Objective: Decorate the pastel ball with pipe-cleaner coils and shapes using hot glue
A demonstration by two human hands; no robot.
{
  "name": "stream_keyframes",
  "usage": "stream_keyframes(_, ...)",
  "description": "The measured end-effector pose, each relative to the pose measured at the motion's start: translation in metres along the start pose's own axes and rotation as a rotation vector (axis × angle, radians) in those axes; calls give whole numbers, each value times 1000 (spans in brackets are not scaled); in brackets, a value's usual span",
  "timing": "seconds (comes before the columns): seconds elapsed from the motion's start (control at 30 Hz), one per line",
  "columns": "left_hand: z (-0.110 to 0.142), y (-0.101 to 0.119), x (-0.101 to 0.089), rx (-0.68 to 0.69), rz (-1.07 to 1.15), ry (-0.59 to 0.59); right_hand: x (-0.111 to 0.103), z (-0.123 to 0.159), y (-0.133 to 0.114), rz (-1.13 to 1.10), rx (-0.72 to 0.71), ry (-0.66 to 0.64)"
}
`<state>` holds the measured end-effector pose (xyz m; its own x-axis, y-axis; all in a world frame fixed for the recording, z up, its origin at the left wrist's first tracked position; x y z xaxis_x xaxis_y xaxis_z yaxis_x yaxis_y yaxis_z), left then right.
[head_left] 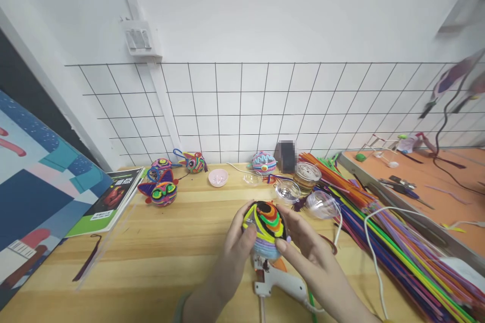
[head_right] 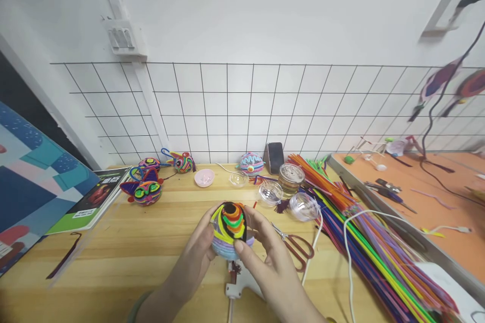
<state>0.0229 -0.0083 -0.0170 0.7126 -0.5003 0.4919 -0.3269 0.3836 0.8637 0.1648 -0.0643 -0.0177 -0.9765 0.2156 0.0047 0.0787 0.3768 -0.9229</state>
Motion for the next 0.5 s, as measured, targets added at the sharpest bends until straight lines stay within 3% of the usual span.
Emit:
stream_keyframes(0.2, -3, -8, -4, -102, 51, -9, -5, -4, 2, -135, 75, 53)
stream_keyframes(0.5, -4, -9, -6, -90, -40, 11, -12, -6, 8, -341, 194, 100)
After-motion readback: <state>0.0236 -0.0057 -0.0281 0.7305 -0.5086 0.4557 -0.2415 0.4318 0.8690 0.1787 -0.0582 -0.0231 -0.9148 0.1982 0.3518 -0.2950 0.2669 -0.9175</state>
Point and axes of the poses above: each hand's wrist, its own z-axis away from the middle knuckle, its own x-axis out of the palm, y = z × x, the point moved 1 cm from there along -z, towards the middle knuckle, and after that the axes turned 12 degrees about -x, right-handed, at the moved point
